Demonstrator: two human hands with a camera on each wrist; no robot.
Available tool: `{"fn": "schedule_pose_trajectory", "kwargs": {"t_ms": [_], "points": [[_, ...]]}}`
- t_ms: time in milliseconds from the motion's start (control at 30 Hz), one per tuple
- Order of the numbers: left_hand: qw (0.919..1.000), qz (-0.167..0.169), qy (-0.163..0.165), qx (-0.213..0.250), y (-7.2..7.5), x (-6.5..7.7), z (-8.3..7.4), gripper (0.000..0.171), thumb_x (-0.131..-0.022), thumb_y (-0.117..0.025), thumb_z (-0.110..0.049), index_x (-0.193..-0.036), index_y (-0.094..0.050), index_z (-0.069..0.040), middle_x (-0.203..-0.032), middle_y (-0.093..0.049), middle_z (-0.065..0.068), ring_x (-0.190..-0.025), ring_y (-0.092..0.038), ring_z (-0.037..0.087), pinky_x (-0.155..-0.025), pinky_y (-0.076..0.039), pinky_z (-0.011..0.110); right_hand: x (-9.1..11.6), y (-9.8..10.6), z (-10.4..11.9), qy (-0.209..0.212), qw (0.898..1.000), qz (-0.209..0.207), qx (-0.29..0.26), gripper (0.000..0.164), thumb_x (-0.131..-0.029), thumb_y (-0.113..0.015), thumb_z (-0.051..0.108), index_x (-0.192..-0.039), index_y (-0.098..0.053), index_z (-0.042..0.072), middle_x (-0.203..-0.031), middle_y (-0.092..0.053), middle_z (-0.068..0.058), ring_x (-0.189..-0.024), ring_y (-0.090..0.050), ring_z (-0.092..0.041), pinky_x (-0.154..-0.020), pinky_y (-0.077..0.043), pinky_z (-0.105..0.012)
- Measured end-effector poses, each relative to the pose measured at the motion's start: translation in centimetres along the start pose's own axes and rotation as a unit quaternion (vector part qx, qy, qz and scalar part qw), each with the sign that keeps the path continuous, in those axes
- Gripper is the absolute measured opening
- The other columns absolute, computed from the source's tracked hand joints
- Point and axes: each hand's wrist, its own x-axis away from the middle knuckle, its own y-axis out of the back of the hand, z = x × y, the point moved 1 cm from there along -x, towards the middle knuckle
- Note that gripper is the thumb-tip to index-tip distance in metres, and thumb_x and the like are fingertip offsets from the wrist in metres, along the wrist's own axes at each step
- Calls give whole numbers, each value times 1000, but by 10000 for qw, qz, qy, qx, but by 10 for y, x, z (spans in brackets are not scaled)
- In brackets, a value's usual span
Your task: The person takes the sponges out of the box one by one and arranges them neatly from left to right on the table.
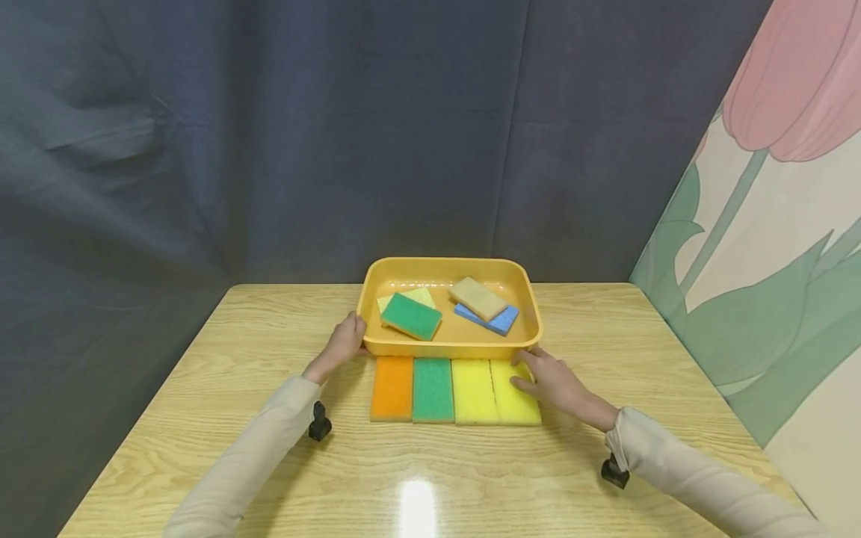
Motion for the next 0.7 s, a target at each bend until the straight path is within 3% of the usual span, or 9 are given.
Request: {"fn": "schedule_pose_trajectory", "kwargs": {"t_ms": [333,700], "points": [[10000,8,27,-30,1,1,-1,44,-108,-22,-16,-133,-36,17,-112,-53,35,-97,-63,39,-70,-62,36,3,0,-1,39,9993,42,378,24,-90,-73,17,-109,-62,8,-90,-57,-18,-54,-46,-13,-41,-36,-21],[10000,-37,39,4,0,0,-1,42,-108,-23,-15,-130,-38,18,-108,-54,33,-93,-64,39,-68,-62,35,7,2,-2,206,9989,-233,362,22,-91,-72,12,-111,-66,5,-92,-53,-16,-56,-44,-13,-40,-35,-19]]}}
